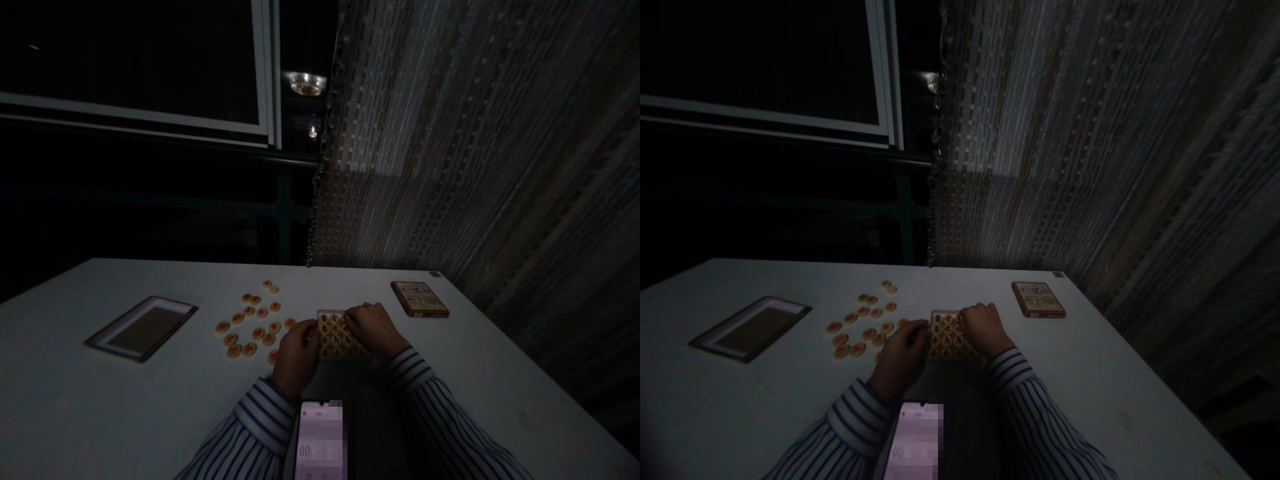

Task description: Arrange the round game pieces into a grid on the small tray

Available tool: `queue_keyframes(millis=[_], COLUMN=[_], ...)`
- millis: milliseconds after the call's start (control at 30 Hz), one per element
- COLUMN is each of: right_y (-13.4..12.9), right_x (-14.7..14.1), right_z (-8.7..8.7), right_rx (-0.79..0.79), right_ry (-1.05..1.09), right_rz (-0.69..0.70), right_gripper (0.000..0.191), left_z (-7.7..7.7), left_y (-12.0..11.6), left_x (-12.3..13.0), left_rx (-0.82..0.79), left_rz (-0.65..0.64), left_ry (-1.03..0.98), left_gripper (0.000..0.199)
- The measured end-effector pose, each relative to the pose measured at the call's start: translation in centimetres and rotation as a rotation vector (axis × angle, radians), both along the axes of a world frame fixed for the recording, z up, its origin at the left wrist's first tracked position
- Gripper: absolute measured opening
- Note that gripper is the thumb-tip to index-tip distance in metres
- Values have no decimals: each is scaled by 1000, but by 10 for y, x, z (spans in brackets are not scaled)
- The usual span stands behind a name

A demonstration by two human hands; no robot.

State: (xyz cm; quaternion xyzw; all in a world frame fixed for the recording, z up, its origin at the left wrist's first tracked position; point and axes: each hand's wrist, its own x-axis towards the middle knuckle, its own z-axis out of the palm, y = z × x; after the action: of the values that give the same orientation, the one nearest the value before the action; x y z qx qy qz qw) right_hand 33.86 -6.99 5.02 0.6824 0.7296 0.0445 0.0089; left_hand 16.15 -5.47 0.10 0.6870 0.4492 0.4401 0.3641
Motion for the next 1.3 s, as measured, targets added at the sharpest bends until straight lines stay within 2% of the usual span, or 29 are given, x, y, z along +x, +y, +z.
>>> queue_keyframes(millis=[400, 600, 1067, 1300], right_y=[0, -1, 1, 1], right_x=[-1, -1, 3, 3], right_z=[1, 1, -6, -7], right_rx=[-12, -14, 32, 7], right_ry=[-35, -29, -32, -39], right_rz=[6, 18, 78, 75], right_gripper=[30, 30, 27, 25], left_z=[-3, 2, -1, 1], left_y=[2, 0, 0, -1], left_x=[-1, -1, -1, -1], left_rx=[8, 17, 32, 26], left_rz=[15, 22, 10, 19], left_ry=[9, 13, 27, 45], left_gripper=[27, 26, 26, 27])
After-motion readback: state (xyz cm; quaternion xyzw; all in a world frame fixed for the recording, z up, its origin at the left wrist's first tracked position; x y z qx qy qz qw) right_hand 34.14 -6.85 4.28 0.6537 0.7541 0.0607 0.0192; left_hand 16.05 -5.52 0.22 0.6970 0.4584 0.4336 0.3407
